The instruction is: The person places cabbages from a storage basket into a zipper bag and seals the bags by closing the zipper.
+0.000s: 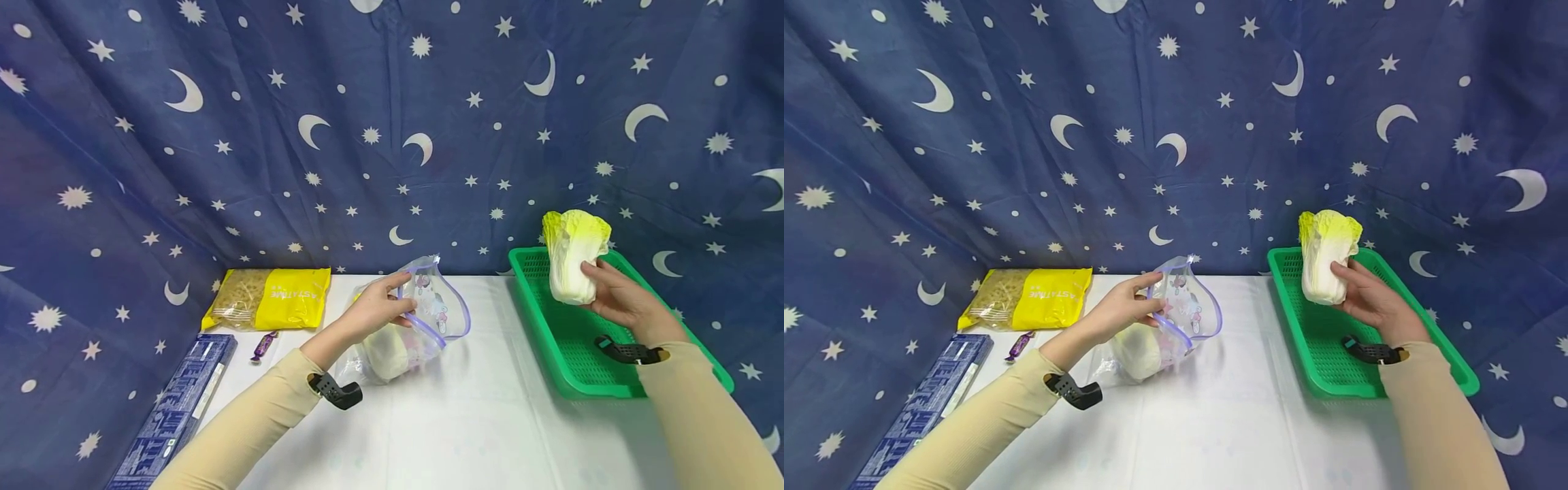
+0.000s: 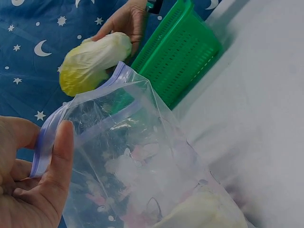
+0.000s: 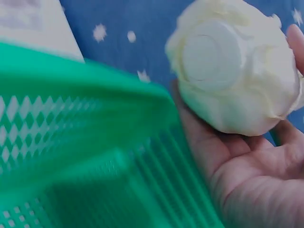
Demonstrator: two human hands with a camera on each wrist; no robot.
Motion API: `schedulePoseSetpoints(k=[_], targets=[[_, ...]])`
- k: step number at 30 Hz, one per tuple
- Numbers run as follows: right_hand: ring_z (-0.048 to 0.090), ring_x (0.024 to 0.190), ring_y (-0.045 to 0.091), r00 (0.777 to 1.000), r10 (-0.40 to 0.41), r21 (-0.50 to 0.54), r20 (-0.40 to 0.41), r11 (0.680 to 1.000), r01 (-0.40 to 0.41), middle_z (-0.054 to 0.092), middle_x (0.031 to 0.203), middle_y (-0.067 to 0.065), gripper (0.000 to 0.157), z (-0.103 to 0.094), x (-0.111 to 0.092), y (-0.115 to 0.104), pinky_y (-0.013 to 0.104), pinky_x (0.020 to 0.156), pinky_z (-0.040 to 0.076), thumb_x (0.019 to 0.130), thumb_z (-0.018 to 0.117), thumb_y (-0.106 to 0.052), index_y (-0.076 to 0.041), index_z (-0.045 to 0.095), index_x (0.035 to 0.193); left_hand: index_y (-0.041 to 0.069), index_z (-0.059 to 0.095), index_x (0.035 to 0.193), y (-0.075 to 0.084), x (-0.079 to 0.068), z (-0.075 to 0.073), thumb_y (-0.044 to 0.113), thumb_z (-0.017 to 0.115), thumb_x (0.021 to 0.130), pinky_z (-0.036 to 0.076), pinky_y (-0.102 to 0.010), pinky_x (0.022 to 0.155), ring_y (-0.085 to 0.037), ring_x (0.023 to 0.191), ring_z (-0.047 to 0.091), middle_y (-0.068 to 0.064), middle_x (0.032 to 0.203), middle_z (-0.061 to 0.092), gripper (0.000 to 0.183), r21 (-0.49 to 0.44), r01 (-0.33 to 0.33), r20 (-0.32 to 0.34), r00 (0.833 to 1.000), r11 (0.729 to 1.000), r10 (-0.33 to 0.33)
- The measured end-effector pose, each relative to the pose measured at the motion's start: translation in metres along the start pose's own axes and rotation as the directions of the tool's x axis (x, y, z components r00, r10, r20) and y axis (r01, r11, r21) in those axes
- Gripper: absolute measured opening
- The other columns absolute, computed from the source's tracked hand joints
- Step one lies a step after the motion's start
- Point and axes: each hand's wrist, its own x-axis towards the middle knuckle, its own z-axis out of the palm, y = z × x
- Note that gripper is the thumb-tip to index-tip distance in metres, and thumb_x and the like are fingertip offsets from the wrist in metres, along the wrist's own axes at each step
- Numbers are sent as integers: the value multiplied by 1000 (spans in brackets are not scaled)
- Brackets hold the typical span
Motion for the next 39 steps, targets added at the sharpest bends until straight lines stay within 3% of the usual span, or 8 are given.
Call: schedulePoseSetpoints(k=[8,15,22,30,32,37,39], targets=[[67,112,20,999,-39,-109,32,993,42,60,127,3,41,44,20,9,37,88,60,112,30,-11,-22,22,150,1,35,158,2,2,0,3,66,97,63,-35,75,-19,79,70,-12,163,34,68,-13,14,-7,1000,1000,-14],[66,110,18,999,-23,-270,38,962,33,57,129,3,42,79,34,27,35,88,60,110,39,-6,-18,31,150,0,33,158,2,4,2,2,62,98,63,-36,76,-18,80,68,-12,164,33,67,-28,21,-8,1000,999,-21],[55,123,19,994,6,-456,106,889,44,49,143,5,58,102,45,48,38,98,54,105,49,-2,-17,30,158,2,34,159,1,5,3,3,61,97,63,-34,75,-18,77,68,-12,161,37,68,-36,30,-4,1000,999,-30],[58,118,28,995,69,-602,72,798,-12,54,138,13,64,114,51,67,43,96,54,101,60,-4,-15,33,158,1,29,160,0,7,2,2,60,95,63,-34,76,-18,76,69,-18,158,39,72,-51,33,6,999,998,-33],[57,117,31,996,72,-634,58,773,-19,54,138,16,66,116,53,71,44,95,55,100,63,-5,-15,34,158,3,29,160,1,7,1,3,61,95,63,-34,77,-18,76,69,-20,151,47,73,-56,44,4,999,997,-44],[55,119,35,996,88,-698,20,714,-49,52,142,15,73,121,55,80,43,93,56,95,73,-12,-18,37,158,6,29,161,2,6,0,5,62,93,63,-32,78,-19,74,70,-23,114,67,76,-76,78,1,997,994,-78],[53,119,37,995,98,-717,0,693,-68,52,143,14,75,123,55,82,43,92,57,93,76,-15,-19,39,158,5,29,161,2,7,0,3,61,93,63,-32,78,-19,74,71,-23,113,66,76,-95,83,0,997,992,-83]])
